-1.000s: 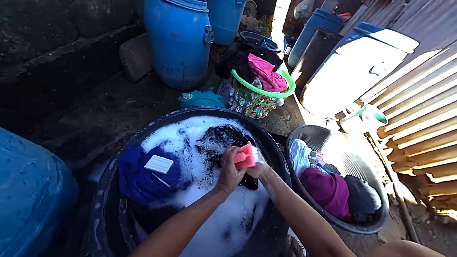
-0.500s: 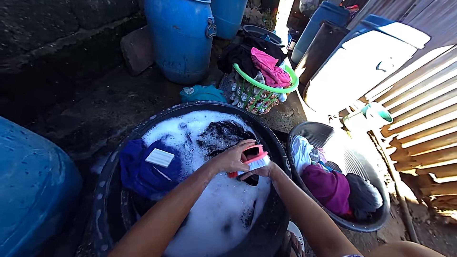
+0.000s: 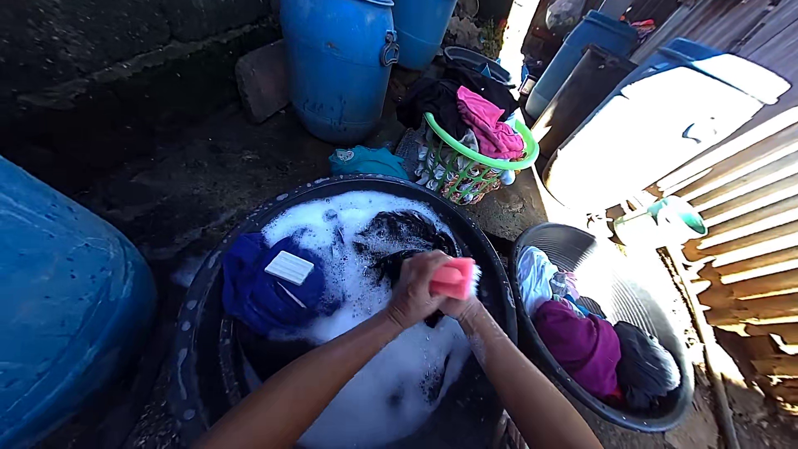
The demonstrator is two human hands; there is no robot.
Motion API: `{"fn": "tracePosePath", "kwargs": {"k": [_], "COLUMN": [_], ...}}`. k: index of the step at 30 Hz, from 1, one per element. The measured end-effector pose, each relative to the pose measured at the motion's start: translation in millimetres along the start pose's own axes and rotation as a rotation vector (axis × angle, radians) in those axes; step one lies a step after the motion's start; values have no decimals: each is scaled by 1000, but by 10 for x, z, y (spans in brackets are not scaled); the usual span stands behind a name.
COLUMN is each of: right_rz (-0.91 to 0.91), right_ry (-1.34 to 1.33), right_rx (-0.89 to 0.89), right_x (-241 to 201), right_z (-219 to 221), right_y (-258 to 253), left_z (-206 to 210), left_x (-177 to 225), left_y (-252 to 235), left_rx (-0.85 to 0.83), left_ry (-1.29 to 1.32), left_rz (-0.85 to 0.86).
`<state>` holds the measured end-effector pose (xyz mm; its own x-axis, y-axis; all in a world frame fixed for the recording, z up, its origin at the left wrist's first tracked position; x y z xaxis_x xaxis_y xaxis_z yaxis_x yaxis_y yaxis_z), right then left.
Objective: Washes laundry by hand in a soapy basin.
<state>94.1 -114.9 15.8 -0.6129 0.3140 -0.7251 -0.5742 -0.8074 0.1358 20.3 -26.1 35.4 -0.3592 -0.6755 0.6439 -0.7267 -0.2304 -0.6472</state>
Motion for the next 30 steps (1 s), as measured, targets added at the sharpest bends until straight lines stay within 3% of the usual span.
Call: {"fn": "tracePosePath", "kwargs": {"k": [2,4,5,7,8,9,11,13,15,17,19,20,22,24,26,30], "right_rz": [119,122,95,-6,-26,24,234,302,344,468,556,526,438,383,190,-180], "right_ry": [-52,-74,2,145,226,274,354,513,799,1153,1455,1522,1552,1520,1412,993], "right_rx": [125,162,144,-67,-176,-164,15,247,391,190,-294,-524,-743,-738,-614,-647], "right_x": [-124,-109,-37,108,74,-33,-294,-515,-597,-645,-769,-869,-1194,-1629,-1958,-1894], "right_z": [137,128,82,-138,-173,-64,211,263,262,464,835,1029,1306,1427,1374,875], "right_y": [-43,-65,-81,-134,-166,-151,-205,-393,-561,-653,-633,-575,-417,-291,-230,-196], "left_z": [-118,-124,-83,-21,-32,-95,-351,-634,-760,-723,-572,-518,-517,-625,-746,-897], "left_x": [-426,-509,-347,49,106,21,-416,-752,-768,-577,-300,-123,255,535,745,1148], "left_y": [57,27,-6,-67,-67,-42,10,-77,-231,-485,-752,-862,-998,-1151,-1350,-1634], "left_rx": [-46,-113,-92,-13,1,-4,-95,-237,-250,-206,-272,-323,-422,-457,-468,-370], "left_ry": [-99,-101,-62,26,36,16,-125,-273,-281,-90,177,284,417,413,245,-15], "left_rz": [-171,-315,-283,-108,-52,-72,-302,-589,-683,-538,-332,-256,-246,-300,-323,-247]}}
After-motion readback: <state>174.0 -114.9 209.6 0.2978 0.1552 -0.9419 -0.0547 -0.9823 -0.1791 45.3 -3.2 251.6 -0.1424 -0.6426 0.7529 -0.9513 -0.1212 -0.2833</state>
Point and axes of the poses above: each hand's wrist, its own y-axis away from the middle knuckle, its own z-axis out of the palm, x = y × z, the point moved 4 cm from there along -y, towards the middle knuckle, and after that the axes turned 9 degrees about -x, right-handed, at the moved point
